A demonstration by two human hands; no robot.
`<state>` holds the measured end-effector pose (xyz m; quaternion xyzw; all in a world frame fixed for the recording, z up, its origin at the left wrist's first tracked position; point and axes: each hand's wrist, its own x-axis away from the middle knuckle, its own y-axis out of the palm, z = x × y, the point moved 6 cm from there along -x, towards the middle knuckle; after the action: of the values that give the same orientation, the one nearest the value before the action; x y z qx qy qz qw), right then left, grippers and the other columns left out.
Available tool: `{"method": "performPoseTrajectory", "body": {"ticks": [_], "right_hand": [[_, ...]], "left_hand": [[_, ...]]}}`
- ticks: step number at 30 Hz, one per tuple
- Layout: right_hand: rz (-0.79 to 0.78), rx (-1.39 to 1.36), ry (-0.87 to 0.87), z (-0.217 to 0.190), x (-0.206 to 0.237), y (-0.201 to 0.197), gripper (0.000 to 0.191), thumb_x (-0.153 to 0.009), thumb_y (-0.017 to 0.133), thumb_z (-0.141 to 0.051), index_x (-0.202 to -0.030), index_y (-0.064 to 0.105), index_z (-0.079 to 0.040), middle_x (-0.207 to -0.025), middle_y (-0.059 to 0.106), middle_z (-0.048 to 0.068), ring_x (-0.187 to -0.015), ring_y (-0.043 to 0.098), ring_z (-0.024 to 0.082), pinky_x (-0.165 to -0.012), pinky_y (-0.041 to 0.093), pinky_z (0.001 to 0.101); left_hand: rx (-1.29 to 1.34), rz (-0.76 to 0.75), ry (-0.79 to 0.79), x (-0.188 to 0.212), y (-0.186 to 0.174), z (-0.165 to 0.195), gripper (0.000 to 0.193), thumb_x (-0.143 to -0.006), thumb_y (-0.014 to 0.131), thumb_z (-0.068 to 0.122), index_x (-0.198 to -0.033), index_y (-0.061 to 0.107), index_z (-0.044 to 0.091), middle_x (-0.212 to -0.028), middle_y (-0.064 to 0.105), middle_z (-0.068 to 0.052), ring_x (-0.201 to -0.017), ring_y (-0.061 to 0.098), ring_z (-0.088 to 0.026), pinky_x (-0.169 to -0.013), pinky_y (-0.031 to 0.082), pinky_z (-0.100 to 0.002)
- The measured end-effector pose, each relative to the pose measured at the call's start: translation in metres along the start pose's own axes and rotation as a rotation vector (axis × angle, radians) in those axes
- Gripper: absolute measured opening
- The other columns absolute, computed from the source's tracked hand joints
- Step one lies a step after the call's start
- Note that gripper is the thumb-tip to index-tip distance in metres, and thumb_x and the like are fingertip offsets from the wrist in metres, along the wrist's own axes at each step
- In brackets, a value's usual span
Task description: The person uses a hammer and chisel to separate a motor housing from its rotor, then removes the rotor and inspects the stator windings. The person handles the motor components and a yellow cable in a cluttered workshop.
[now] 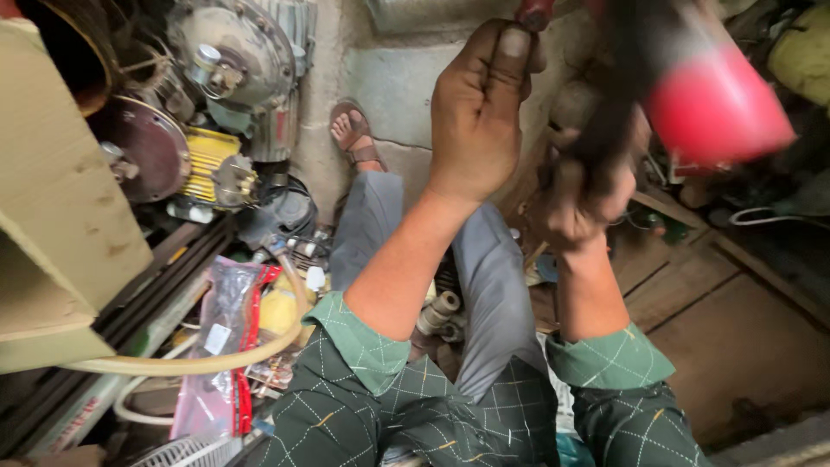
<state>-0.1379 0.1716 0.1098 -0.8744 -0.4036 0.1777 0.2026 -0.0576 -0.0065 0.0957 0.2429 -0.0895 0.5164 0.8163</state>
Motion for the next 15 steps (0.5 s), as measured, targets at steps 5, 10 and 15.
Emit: {"method": "performPoseTrajectory", "body": {"ticks": [5,10,15], "right_hand": [[-0.032,-0.037,0.137,-0.062,-0.032,-0.026,0.064,-0.111,0.047,0.001,-0.169,0.023,-0.014,-0.113,0.055,0.023,-0.077,0.053,0.021,-0.07,0.051,0.0307],[-0.071,0.056,-0.009,-0.088,-0.056,-0.028,0.061,-0.117,0.053,-0.006,-0.167,0.018,-0.012,-0.102,0.059,0.016,-0.073,0.053,0.019,-0.07,0.05,0.0285],[-0.059,0.02,0.128,-0.035,-0.029,-0.03,0.063,-0.117,0.053,-0.015,-0.165,0.011,-0.013,-0.092,0.063,0.011,-0.066,0.052,0.016,-0.066,0.049,0.0267]], "left_hand": [[-0.048,0.046,0.01,0.004,0.007,0.0,0.033,-0.118,0.049,0.03,-0.1,0.061,0.005,-0.074,0.054,0.002,-0.066,0.048,-0.006,-0.063,0.043,-0.024],[0.075,0.061,0.038,0.0,0.009,0.008,0.031,-0.118,0.05,0.029,-0.102,0.061,0.004,-0.079,0.058,0.0,-0.072,0.051,-0.007,-0.068,0.046,-0.024],[0.071,0.028,0.049,-0.003,0.009,0.014,0.028,-0.114,0.049,0.03,-0.108,0.06,0.005,-0.078,0.057,0.003,-0.074,0.05,-0.007,-0.068,0.045,-0.025]]}}
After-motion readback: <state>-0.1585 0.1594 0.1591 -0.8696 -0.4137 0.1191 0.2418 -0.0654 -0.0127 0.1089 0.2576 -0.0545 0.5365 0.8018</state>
